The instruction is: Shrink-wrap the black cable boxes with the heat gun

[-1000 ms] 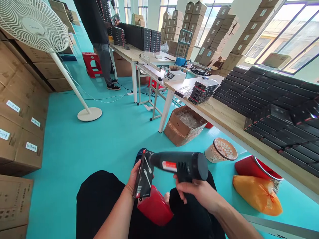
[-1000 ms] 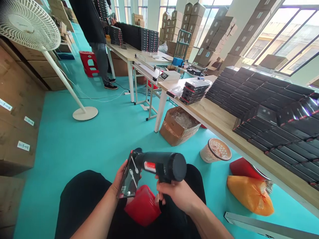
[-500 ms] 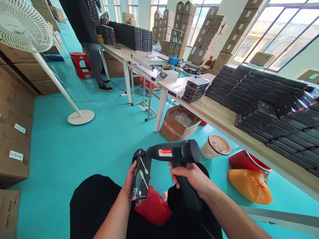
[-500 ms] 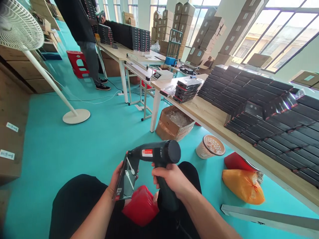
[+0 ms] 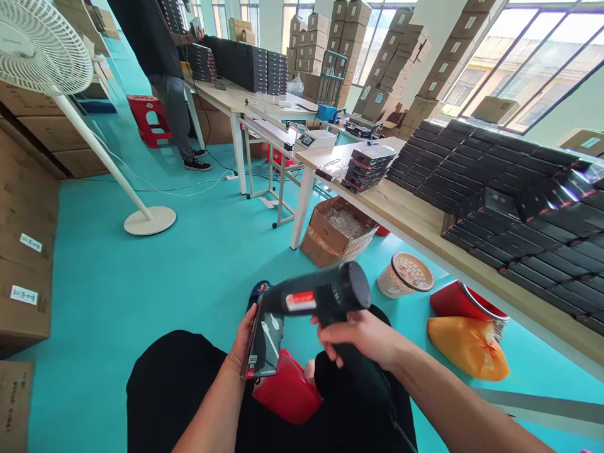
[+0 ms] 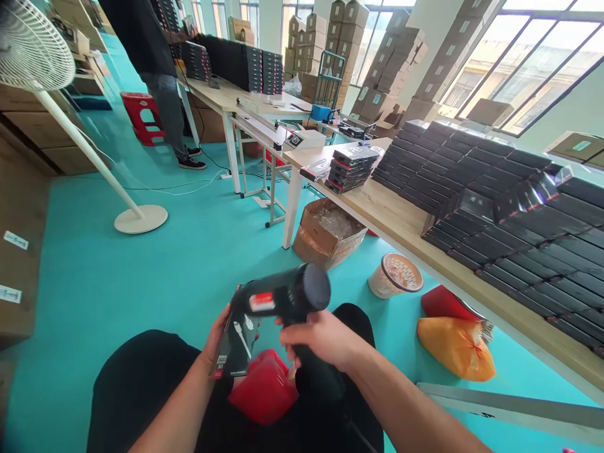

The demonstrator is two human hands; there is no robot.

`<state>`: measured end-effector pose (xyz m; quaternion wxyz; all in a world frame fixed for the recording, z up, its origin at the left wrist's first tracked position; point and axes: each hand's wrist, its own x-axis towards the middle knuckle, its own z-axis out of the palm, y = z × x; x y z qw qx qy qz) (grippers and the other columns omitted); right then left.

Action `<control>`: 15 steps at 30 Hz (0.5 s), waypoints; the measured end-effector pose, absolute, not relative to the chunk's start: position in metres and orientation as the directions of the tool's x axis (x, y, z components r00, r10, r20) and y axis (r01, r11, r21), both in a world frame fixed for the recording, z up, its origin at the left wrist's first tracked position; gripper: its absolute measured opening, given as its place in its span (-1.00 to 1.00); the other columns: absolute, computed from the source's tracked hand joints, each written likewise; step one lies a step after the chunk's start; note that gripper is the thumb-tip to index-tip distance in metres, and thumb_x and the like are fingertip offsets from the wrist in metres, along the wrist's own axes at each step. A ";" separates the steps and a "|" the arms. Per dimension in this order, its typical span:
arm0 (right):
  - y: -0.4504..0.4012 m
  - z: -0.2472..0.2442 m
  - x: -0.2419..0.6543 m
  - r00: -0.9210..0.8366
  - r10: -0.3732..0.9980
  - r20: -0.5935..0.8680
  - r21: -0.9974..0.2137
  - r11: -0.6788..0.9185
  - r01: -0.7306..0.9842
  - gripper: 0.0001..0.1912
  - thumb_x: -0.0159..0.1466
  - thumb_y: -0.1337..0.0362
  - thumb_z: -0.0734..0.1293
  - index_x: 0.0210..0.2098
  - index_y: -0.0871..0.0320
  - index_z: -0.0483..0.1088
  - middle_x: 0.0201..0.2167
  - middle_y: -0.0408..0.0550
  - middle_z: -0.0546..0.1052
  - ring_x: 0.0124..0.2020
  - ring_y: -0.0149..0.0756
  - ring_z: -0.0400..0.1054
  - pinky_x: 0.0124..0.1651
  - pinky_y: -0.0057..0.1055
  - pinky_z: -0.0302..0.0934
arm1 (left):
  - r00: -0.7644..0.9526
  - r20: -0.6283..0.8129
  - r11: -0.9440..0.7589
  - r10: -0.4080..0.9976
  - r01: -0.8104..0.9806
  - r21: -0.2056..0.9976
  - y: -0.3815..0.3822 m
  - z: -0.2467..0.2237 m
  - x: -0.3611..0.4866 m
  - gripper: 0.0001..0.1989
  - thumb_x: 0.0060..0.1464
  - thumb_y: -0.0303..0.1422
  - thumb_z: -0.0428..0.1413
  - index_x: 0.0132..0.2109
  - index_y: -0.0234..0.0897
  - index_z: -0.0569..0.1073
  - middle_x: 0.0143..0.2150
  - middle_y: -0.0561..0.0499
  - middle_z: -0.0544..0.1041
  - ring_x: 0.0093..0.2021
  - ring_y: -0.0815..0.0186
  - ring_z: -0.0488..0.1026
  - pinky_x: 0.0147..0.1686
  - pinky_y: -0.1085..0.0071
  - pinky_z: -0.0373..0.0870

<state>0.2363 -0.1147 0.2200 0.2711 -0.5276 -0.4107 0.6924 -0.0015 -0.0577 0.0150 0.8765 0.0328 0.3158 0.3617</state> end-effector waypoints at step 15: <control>-0.095 0.218 0.255 -0.143 0.852 -0.504 -0.863 -0.489 0.129 -0.74 0.07 0.24 0.42 -0.25 0.19 0.41 -0.66 -0.20 0.47 -0.62 -0.34 0.29 -0.48 -0.37 0.18 | 0.545 -0.481 0.711 0.687 -0.640 0.290 -0.056 0.009 -0.005 -0.51 0.21 -0.02 0.11 -0.05 -0.41 0.57 -0.34 -0.21 0.67 -0.38 0.08 0.63 -0.28 0.20 0.59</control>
